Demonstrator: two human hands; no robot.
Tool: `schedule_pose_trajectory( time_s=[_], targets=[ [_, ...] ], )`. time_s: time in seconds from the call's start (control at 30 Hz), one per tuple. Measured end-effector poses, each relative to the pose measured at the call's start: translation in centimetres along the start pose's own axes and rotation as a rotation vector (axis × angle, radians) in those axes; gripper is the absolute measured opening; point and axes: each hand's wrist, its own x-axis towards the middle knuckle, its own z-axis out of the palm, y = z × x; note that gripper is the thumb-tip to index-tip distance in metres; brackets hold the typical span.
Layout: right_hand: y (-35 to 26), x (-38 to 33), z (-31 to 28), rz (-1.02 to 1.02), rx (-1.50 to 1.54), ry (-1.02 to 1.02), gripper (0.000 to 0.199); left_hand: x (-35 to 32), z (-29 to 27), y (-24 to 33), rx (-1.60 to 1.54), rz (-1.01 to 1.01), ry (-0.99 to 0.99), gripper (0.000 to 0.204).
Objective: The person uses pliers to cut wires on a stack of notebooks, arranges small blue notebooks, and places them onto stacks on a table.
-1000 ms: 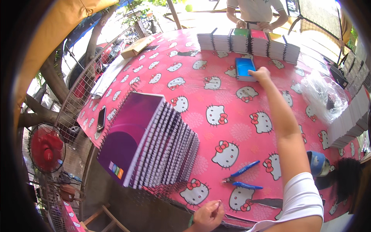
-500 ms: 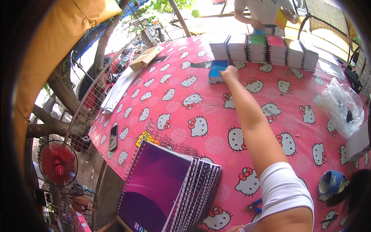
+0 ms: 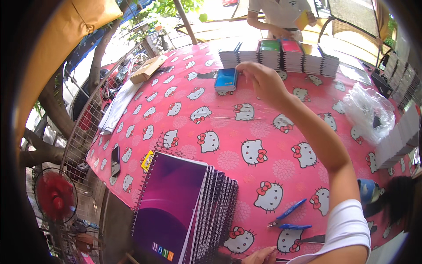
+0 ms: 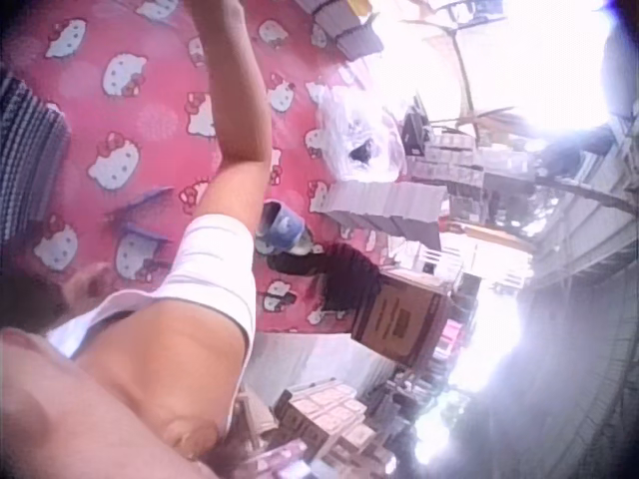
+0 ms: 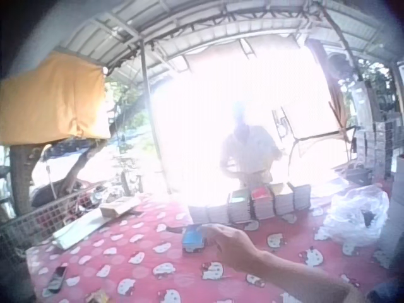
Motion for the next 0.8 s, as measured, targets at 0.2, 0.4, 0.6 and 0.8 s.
schedule_pose_trajectory(
  time_s=[0.2, 0.4, 0.6, 0.8],
  targets=[
    [-21.6, -8.3, -11.9, -0.654, -0.194, -0.061, 0.034, 1.4, -0.9, -0.5, -0.086, 0.321, -0.145, 0.017],
    [-30.0, -13.5, -13.3, -0.639, -0.166, -0.178, 0.027, 0.4, -1.4, -0.3, -0.049, 0.338, -0.207, 0.027],
    [-33.9, -15.9, -14.2, -0.614, -0.077, -0.188, 0.020, -1.5, -0.9, -1.8, -0.104, 0.167, -0.080, 0.028],
    [-34.3, -22.4, -20.4, -0.213, 0.023, -0.181, 0.014, -1.3, -2.1, -0.3, -0.052, 0.162, 0.047, 0.021]
  ],
)
